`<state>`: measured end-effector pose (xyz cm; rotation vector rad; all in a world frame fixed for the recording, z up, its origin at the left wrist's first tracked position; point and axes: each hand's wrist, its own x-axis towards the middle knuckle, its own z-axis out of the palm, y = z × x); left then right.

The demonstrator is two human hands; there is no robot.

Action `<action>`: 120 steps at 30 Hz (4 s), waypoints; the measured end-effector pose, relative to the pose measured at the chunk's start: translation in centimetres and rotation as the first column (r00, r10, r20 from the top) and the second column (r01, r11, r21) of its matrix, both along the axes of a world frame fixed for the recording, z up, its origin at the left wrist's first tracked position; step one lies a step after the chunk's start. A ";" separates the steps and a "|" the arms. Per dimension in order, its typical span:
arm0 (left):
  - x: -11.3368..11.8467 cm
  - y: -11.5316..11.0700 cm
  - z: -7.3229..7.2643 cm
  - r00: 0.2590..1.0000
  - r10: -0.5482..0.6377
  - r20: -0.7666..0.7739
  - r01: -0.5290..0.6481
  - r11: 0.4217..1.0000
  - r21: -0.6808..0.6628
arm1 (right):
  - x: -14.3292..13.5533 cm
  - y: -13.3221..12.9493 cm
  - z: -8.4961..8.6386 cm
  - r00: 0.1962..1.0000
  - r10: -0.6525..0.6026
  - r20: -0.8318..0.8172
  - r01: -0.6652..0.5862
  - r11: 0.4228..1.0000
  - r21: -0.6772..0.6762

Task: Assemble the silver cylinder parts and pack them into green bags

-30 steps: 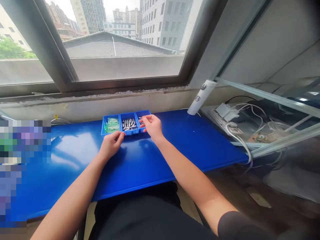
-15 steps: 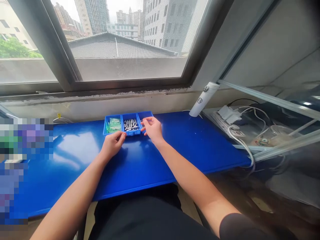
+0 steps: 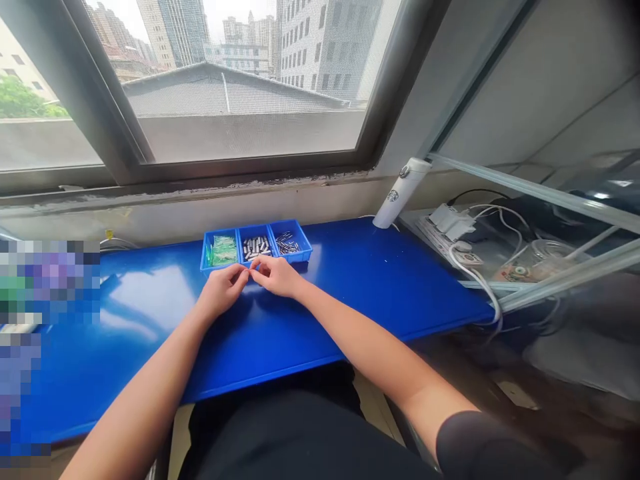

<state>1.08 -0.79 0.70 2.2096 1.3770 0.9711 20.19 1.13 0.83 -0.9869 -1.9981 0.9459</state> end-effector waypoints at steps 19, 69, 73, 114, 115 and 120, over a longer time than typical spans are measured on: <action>0.1 0.0 -0.2 0.999 -0.018 -0.039 0.014 0.996 -0.093 | 0.5 0.0 0.5 0.994 -0.006 0.111 0.001 0.999 0.051; 0.0 -0.2 0.3 0.996 -0.089 -0.014 0.087 0.992 -0.094 | 0.6 -0.4 1.1 0.981 0.062 0.183 -0.066 0.998 0.018; 0.0 -0.2 0.3 0.996 -0.094 0.012 0.095 0.991 -0.097 | 0.6 -0.3 1.0 0.981 0.055 0.184 -0.060 0.998 0.019; -0.1 -0.2 0.1 0.994 -0.106 -0.028 0.103 0.988 -0.113 | 0.4 -0.4 1.2 0.969 0.042 0.242 -0.050 0.998 0.026; -0.1 -0.2 0.1 0.994 -0.107 -0.029 0.103 0.988 -0.115 | 0.4 -0.4 1.2 0.970 0.040 0.240 -0.047 0.999 0.026; -0.1 -0.2 0.1 0.994 -0.102 -0.030 0.098 0.988 -0.116 | 0.4 -0.5 1.3 0.968 0.039 0.249 -0.047 0.999 0.027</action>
